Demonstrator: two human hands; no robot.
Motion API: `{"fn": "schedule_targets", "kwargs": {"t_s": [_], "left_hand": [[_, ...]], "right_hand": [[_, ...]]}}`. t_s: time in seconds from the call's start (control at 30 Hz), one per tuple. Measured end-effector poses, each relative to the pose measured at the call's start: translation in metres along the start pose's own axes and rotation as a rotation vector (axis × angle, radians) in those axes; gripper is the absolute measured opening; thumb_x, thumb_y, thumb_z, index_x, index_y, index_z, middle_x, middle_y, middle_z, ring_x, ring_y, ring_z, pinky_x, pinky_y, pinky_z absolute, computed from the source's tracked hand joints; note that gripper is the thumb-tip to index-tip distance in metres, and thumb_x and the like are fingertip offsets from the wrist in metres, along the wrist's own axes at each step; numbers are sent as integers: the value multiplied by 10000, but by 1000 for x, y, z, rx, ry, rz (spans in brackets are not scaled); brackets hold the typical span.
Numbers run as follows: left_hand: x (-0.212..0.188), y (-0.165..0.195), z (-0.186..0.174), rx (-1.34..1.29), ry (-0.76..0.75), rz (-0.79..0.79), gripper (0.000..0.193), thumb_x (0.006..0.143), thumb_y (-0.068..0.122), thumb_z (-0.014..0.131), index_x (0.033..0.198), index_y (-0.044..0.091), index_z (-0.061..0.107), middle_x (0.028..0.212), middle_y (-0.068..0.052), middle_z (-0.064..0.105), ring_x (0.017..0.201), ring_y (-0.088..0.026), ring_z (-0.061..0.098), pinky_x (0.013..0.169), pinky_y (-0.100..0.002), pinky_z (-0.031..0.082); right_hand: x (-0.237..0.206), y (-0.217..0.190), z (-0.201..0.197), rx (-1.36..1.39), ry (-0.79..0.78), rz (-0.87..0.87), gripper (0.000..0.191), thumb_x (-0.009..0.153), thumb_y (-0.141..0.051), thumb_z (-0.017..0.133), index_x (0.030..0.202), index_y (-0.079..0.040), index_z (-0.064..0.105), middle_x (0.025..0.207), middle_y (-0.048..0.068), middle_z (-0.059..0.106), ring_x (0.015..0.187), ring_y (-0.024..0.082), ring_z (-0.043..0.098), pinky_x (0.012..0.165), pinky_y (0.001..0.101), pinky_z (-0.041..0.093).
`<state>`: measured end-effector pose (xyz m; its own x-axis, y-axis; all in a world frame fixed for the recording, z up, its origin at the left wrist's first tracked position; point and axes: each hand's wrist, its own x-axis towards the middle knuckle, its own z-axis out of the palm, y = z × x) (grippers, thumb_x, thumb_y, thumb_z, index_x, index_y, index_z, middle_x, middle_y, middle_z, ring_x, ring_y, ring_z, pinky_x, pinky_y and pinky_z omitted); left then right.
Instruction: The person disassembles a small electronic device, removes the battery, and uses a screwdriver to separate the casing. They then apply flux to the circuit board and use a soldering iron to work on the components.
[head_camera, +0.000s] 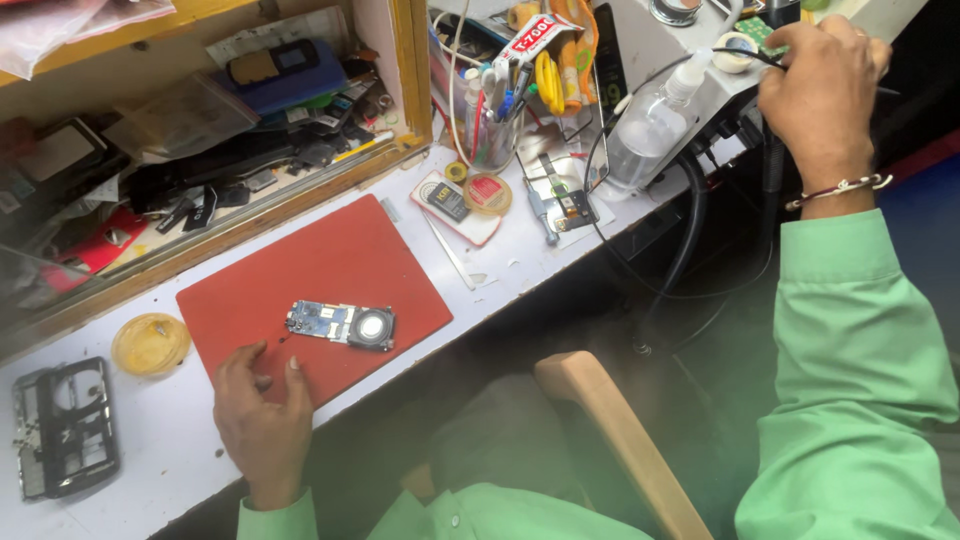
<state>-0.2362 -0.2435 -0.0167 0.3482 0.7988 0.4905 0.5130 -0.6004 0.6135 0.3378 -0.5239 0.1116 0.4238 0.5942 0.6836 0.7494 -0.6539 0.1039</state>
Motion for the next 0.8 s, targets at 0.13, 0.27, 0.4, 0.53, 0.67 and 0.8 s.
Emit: {"fn": "schedule_targets", "kwargs": {"t_s": [0.13, 0.27, 0.4, 0.53, 0.67, 0.8], "left_hand": [[2, 1, 2, 4, -6, 20, 377, 905, 99, 753, 1245, 1, 623, 1172, -151, 656, 816, -266, 608, 759, -391, 522], [2, 1, 2, -1, -2, 15, 376, 901, 103, 753, 1240, 4, 625, 1166, -148, 659, 811, -268, 606, 756, -396, 519], [2, 1, 3, 1, -6, 8, 378, 902, 107, 752, 1243, 4, 626, 1175, -149, 661, 809, -266, 609, 754, -398, 519], [3, 1, 3, 3, 0, 2, 383, 896, 109, 756, 1241, 5, 627, 1185, -151, 661, 804, -263, 609, 753, -400, 520], [2, 1, 3, -4, 3, 9, 386, 897, 109, 757, 1245, 8, 625, 1187, -146, 661, 808, -261, 604, 759, -398, 518], [1, -1, 4, -12, -6, 6, 381, 903, 104, 754, 1249, 4, 628, 1195, -150, 656, 817, -258, 596, 771, -394, 515]], "right_hand": [[10, 5, 3, 12, -55, -22, 167, 892, -56, 740, 1048, -87, 788, 889, 67, 720, 961, 283, 674, 1030, 468, 409], [21, -3, -8, 155, 40, -101, 74, 930, -38, 718, 986, -59, 761, 900, 82, 752, 891, 228, 711, 895, 398, 513], [32, -20, -20, 454, 63, -127, 98, 1064, 8, 617, 1065, 30, 712, 943, 109, 731, 892, 181, 712, 829, 311, 557], [32, -29, -23, 656, 45, -29, 213, 1179, -132, 585, 1054, 9, 684, 989, 84, 688, 888, 166, 653, 772, 307, 499], [15, -18, -27, 566, 199, -71, 244, 1181, -177, 432, 1121, -16, 604, 1137, 106, 593, 1125, 197, 598, 1005, 326, 500], [-35, -5, -40, 685, 307, 110, 208, 1172, -143, 509, 1319, -35, 609, 1388, 99, 541, 1238, 198, 557, 1051, 319, 445]]}}
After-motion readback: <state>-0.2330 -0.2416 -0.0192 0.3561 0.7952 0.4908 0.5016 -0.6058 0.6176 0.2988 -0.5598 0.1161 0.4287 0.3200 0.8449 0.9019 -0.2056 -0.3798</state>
